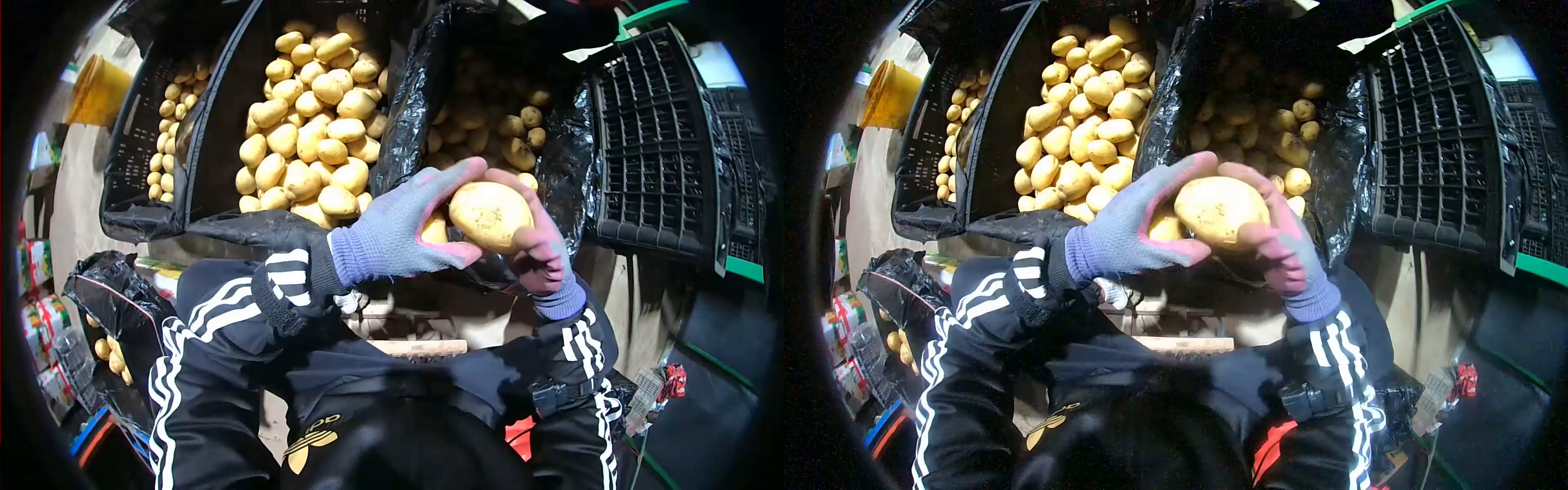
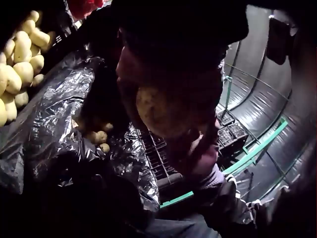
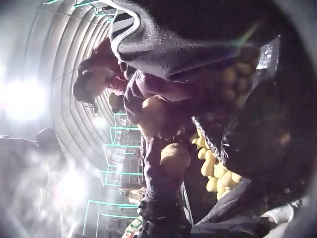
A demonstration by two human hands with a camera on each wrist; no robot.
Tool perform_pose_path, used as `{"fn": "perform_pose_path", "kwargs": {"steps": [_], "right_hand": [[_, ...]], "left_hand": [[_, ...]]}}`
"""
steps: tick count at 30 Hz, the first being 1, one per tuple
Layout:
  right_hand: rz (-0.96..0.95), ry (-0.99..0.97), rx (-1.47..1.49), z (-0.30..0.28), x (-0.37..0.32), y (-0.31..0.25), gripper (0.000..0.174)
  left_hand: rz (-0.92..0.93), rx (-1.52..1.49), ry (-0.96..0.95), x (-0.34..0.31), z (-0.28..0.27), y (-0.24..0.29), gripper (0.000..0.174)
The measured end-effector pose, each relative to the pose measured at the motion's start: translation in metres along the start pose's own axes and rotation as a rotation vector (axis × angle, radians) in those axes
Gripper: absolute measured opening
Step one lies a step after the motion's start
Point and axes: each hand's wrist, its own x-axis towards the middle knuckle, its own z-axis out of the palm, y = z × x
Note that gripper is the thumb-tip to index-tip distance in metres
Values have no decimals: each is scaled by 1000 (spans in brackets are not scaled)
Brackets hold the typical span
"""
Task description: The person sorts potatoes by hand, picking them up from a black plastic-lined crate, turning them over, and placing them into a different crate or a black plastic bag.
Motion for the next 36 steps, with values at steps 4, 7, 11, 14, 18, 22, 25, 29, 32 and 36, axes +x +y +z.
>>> {"fn": "perform_pose_path", "kwargs": {"steps": [4, 7, 11, 14, 18, 22, 25, 29, 32, 36], "right_hand": [[107, 93, -45, 21, -13, -7, 60], [-7, 182, -421, 14, -19, -2, 52], [106, 223, -528, 22, -28, -5, 52], [197, 221, -387, 29, -27, -11, 53], [310, 304, -389, 33, -14, -10, 64], [379, 308, -386, 23, -1, -7, 65], [304, 282, -426, 24, 2, -15, 53], [9, 313, -739, 3, 3, 8, 45], [-190, 262, -993, 6, 1, 12, 40], [-109, 334, -341, 31, -1, 16, 39]], "left_hand": [[-38, -82, -47, -7, 0, 8, 64], [-421, -335, -148, -8, -6, 17, 52], [-221, -251, -154, -12, -3, -8, 48], [-206, -565, -139, -19, -3, 5, 55], [-390, -850, -242, -17, -8, 9, 58], [-529, -887, -315, -13, -6, -5, 57], [-608, -1002, -266, -11, -2, -5, 55], [-731, -1074, -173, -10, -2, 2, 56], [-691, -1051, -167, -12, -4, -1, 56], [-570, -1051, -246, -19, -4, -6, 52]]}}
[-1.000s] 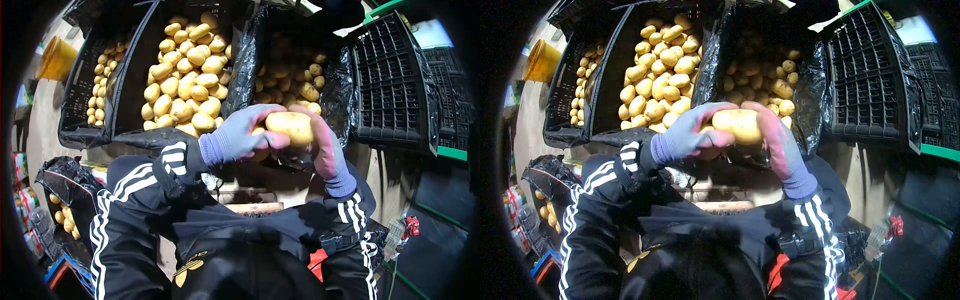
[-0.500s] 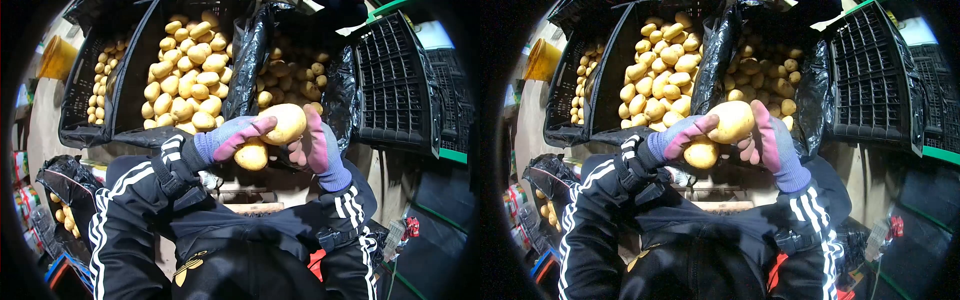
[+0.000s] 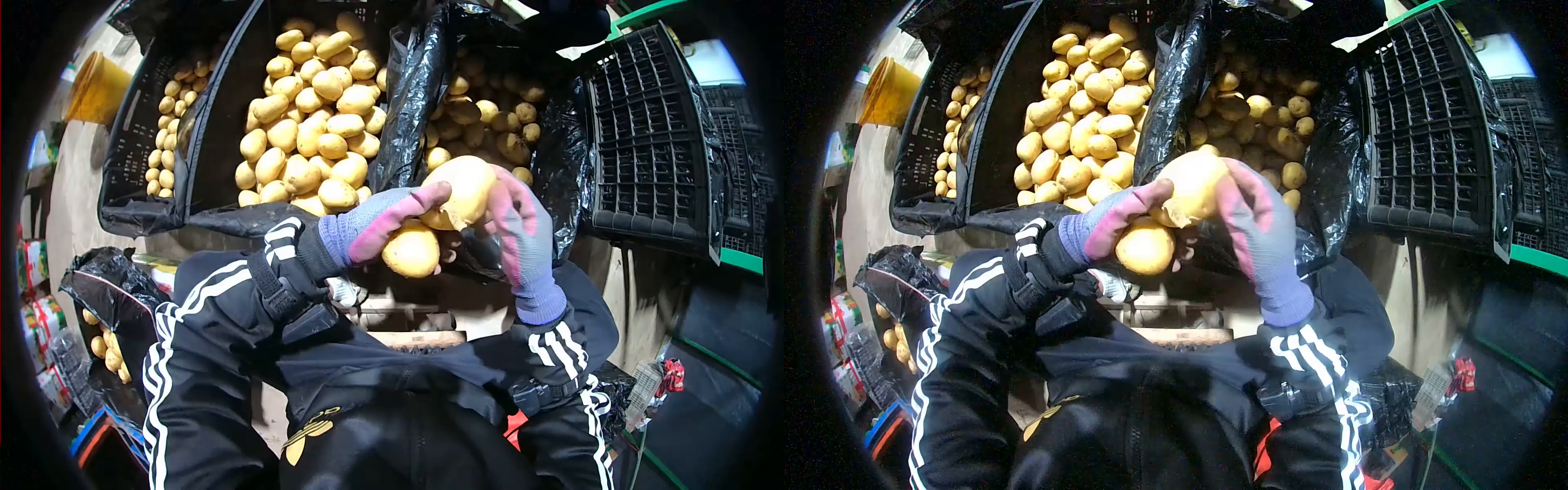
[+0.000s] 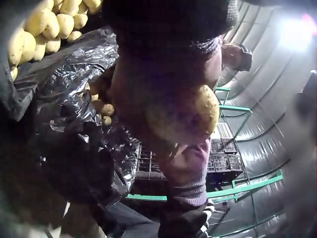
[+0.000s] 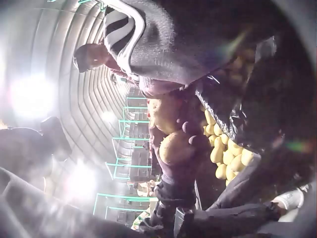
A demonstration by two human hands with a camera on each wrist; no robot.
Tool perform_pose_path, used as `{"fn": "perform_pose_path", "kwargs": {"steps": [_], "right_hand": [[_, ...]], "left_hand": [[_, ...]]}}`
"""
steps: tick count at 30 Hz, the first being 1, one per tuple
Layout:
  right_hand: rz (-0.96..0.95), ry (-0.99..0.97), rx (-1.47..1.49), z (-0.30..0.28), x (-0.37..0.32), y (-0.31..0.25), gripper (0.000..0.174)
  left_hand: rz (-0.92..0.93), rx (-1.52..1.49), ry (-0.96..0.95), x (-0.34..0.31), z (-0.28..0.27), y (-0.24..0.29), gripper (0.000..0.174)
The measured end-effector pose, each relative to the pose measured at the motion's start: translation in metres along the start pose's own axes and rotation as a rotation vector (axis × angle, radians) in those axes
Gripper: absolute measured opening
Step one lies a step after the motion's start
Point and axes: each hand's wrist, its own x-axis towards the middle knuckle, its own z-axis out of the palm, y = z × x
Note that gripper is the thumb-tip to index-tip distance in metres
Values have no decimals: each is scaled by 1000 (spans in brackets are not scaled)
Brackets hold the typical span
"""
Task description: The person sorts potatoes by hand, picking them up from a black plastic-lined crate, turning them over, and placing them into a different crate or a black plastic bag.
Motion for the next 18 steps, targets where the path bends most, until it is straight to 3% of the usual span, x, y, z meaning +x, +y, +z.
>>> {"fn": "perform_pose_path", "kwargs": {"steps": [4, 5, 6, 8, 10, 11, 12, 13, 15, 17, 18], "right_hand": [[48, -30, 27, 2, -7, -5, 37], [85, -74, -26, 4, -8, -9, 36], [61, -96, -47, 9, -10, -17, 34], [49, -122, -12, 8, -11, -19, 34], [41, -136, 55, 4, -8, -16, 34], [28, -135, 38, 0, -5, -14, 35], [24, -128, 28, -2, -3, -15, 35], [23, -118, 18, -4, -2, -16, 35], [3, -121, -20, -13, 3, -14, 34], [-1, -78, -24, -15, 3, -18, 35], [-17, -59, -39, -18, 4, -19, 35]], "left_hand": [[-2, 22, 40, -19, 8, 10, 51], [78, 35, 168, -36, 11, 15, 51], [187, -154, 181, -60, 9, 22, 51], [528, -37, 367, -138, 2, 35, 55], [740, 142, 337, -224, -23, 57, 72], [742, 190, 527, -277, -33, 67, 81], [796, 222, 495, -328, -45, 59, 77], [843, 218, 952, -397, -60, 42, 73], [828, 324, 1314, -528, -102, 2, 61], [695, 569, 1639, -663, -162, -60, 50], [227, 995, 2008, -669, -154, -64, 54]]}}
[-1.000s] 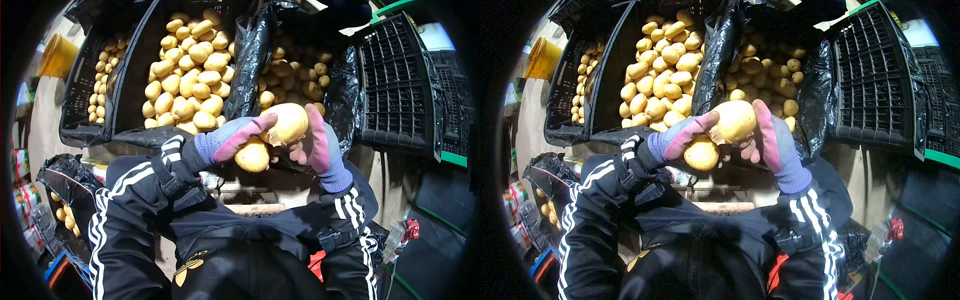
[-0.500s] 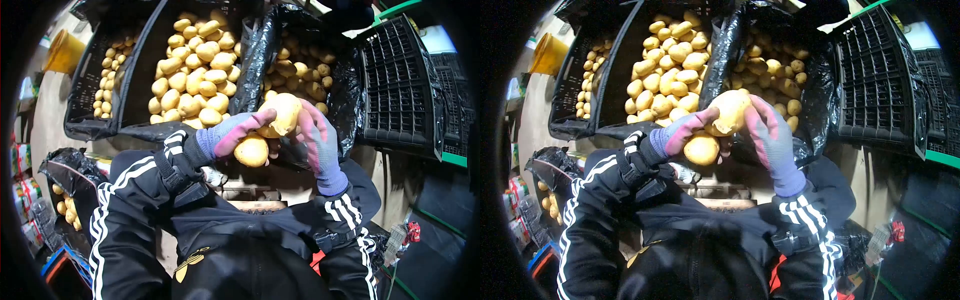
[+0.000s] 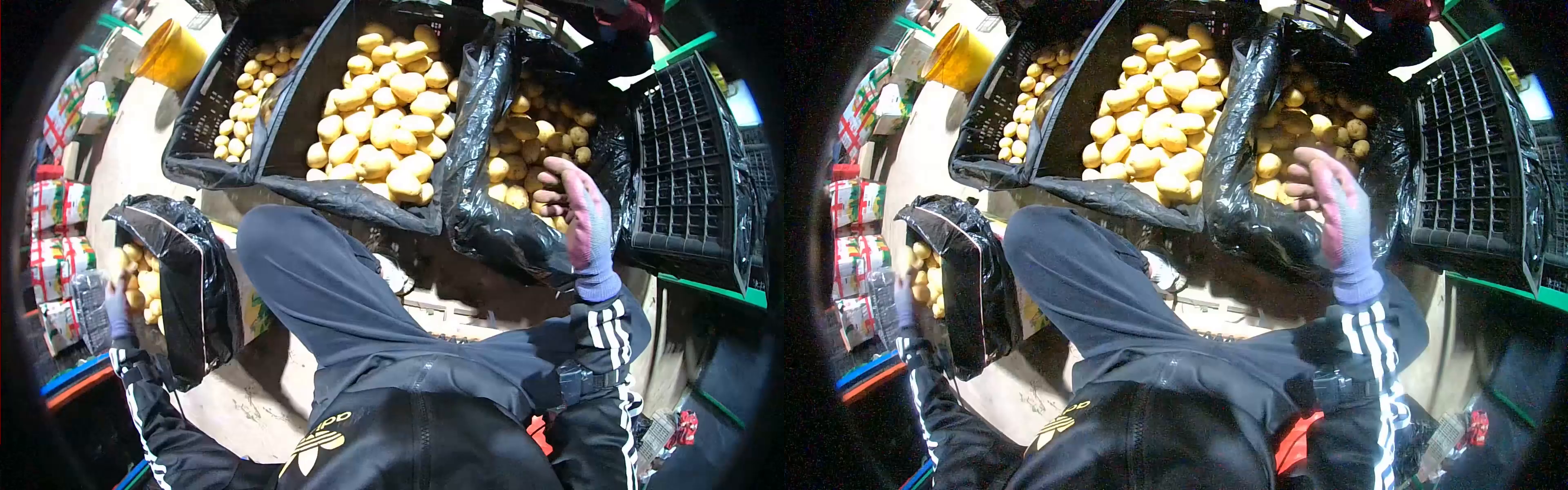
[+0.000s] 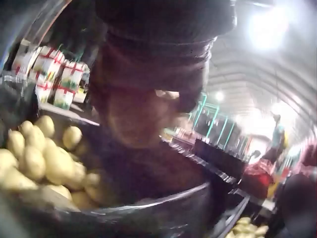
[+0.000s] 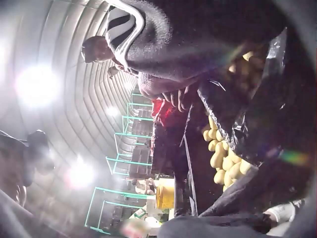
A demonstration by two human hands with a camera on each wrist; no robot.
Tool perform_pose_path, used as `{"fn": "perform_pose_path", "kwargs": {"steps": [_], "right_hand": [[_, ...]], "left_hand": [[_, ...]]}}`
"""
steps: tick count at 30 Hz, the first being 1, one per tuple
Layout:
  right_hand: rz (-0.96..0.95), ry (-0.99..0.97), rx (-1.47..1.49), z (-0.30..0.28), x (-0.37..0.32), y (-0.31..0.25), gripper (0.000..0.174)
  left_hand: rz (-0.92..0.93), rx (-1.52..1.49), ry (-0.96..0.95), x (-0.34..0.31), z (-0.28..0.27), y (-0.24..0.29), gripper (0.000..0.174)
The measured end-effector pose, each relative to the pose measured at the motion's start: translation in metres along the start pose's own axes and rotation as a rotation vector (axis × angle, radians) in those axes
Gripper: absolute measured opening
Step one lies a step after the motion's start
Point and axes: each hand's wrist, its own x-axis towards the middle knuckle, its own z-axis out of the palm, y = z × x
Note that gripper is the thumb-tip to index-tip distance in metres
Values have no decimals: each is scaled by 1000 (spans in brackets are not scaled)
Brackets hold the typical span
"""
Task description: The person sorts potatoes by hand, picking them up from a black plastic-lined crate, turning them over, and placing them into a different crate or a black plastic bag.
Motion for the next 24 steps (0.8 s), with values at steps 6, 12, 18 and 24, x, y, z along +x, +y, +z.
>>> {"fn": "perform_pose_path", "kwargs": {"steps": [6, 12, 18, 24], "right_hand": [[72, 45, 57, -36, 24, 14, 33], [198, 95, -216, -117, 67, 52, 41], [292, -58, -1055, -150, 144, 90, 55], [-76, -33, -1861, -151, 196, 194, 73]], "left_hand": [[350, -297, -120, -80, 146, 278, 40], [1082, -527, -428, -192, 358, 495, 30], [936, -464, -837, -231, 426, 513, 31], [773, -342, -896, -215, 442, 504, 29]]}}
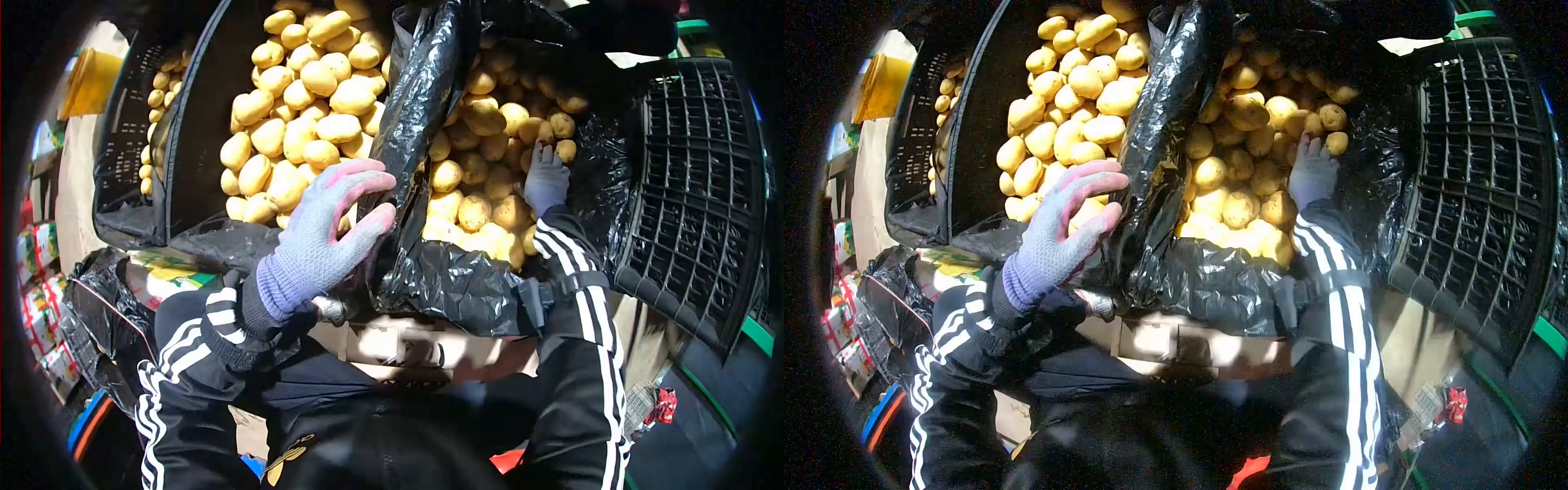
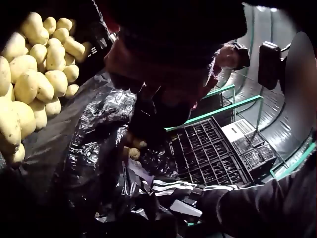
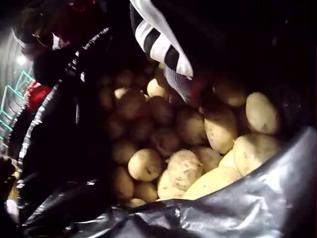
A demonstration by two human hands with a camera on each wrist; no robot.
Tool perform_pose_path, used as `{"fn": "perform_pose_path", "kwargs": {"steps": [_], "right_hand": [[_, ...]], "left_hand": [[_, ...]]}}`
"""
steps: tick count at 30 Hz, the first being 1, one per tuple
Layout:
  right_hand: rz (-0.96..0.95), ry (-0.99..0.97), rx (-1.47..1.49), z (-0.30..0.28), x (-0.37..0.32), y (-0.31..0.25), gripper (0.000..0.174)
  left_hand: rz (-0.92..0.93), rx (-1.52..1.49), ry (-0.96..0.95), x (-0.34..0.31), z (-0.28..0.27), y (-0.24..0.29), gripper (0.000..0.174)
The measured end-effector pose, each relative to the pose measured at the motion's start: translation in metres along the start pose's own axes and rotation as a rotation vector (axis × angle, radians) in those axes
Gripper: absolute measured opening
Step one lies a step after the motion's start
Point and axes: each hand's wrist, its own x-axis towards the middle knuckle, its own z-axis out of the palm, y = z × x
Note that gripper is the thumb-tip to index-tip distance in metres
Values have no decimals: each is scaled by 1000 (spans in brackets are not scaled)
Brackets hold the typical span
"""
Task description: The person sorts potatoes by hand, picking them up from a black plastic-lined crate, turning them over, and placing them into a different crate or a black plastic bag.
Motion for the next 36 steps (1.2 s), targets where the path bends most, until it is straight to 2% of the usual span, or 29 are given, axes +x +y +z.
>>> {"fn": "perform_pose_path", "kwargs": {"steps": [2, 3, 4, 6, 7, 8, 10, 13, 15, 18, 19, 20, 21, 22, 23, 25, 27, 28, 29, 30, 31, 32, 33, 34, 35, 36], "right_hand": [[81, 156, -89, 24, 8, 3, 74], [80, 152, -85, 25, 8, 8, 74], [37, 174, 64, 23, 6, 17, 73], [20, 215, 303, -12, -3, 21, 68], [19, 221, 295, -32, -9, 21, 68], [180, 46, 807, -50, -15, 22, 68], [194, -29, 1646, -65, -30, 17, 70], [111, -61, 1956, -119, -74, -12, 71], [-14, -112, 2160, -146, -99, -33, 74], [63, -264, 2365, -175, -134, -52, 78], [-175, -391, 2688, -175, -139, -57, 76], [-421, -657, 3008, -176, -144, -63, 73], [-642, -1016, 3178, -176, -149, -68, 71], [-369, -491, 2805, -181, -163, -78, 68], [-139, -66, 2349, -184, -174, -84, 65], [-80, -54, 2356, -192, -185, -88, 65], [67, -142, 2477, -204, -194, -92, 67], [64, -138, 2473, -186, -199, -89, 67], [-171, 276, 1930, -152, -205, -83, 66], [-357, 603, 1331, -135, -208, -80, 65], [-361, 603, 1328, -159, -205, -88, 65], [-141, 260, 1884, -189, -201, -95, 62], [129, -163, 2379, -208, -197, -100, 61], [17, 3, 2161, -200, -195, -98, 59], [16, 2, 2159, -200, -195, -99, 59], [11, -17, 2147, -200, -197, -100, 59]], "left_hand": [[-58, -12, -9, 2, 1, -3, 29], [-62, -10, -11, 2, 2, -5, 29], [-60, -9, -15, 2, 2, -8, 29], [-48, -12, -11, 3, 0, -8, 28], [-37, -26, -6, 3, -2, -6, 28], [-28, -42, 1, 1, -4, -4, 28], [4, -39, 12, -3, -3, -4, 29], [93, -54, 20, -7, -1, -1, 34], [106, -112, 22, -10, 5, 8, 42], [262, -97, -50, -17, 11, 27, 73], [305, -61, -81, -20, 11, 34, 82], [387, -88, -104, -20, 18, 30, 95], [397, -87, -102, -22, 19, 33, 95], [426, -143, -133, -23, 19, 36, 99], [453, -199, -165, -25, 19, 38, 102], [501, -203, -175, -26, 20, 38, 106], [618, -162, -102, -26, 21, 36, 106], [635, -229, -82, -25, 20, 38, 103], [637, -229, -79, -27, 18, 40, 103], [558, -261, -124, -29, 16, 42, 101], [478, -293, -169, -31, 14, 45, 98], [447, -270, -108, -33, 14, 49, 87], [448, -271, -105, -33, 14, 49, 87], [275, -315, -174, -32, 14, 48, 81], [101, -358, -243, -31, 13, 48, 75], [9, -459, -278, -31, 10, 50, 66]]}}
